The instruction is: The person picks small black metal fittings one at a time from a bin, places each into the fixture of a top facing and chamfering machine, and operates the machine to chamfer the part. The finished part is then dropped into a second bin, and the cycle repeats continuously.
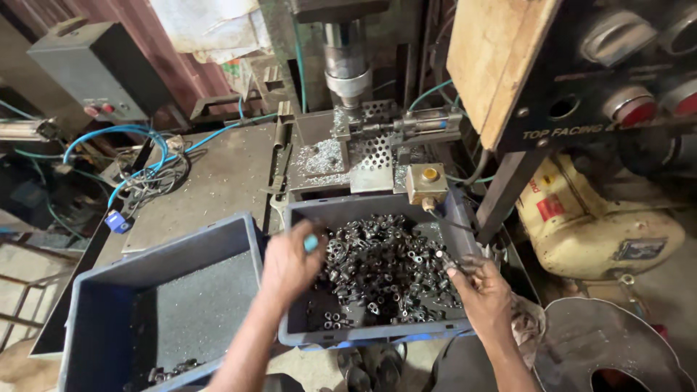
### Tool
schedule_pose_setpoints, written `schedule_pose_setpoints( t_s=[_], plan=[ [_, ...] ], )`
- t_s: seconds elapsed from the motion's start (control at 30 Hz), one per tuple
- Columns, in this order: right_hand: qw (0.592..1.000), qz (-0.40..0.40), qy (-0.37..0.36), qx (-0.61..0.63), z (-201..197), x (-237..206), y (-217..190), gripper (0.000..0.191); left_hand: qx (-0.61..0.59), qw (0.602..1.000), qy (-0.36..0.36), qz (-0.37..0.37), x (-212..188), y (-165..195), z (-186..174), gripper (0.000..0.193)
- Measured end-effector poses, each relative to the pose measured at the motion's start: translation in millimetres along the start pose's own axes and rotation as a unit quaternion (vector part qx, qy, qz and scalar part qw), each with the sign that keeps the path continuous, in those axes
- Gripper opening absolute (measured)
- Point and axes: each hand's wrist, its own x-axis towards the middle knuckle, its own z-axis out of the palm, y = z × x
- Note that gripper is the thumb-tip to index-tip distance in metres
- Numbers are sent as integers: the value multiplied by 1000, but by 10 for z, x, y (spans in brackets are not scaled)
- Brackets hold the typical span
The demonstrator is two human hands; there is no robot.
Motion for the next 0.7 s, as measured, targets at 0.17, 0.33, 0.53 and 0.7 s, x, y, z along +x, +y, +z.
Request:
schedule_pose_setpoints(
  t_s=[0.17, 0.33, 0.53, 0.7],
  plan=[
    [998, 40, -12, -45, -54, -19, 5, 19, 130, 991, -11, 43, 1086, 315, -363, 23],
    [998, 61, -3, -12, -55, -6, 38, 20, 262, 961, -77, 49, 1736, 623, -425, 14],
    [1000, 6, -9, -1, -68, -21, 5, 20, 306, 944, -105, 66, 2020, 742, -221, 16],
    [999, 31, 1, -11, -79, -35, -29, 24, 301, 945, -110, 68, 2068, 675, -63, 15]
  ],
)
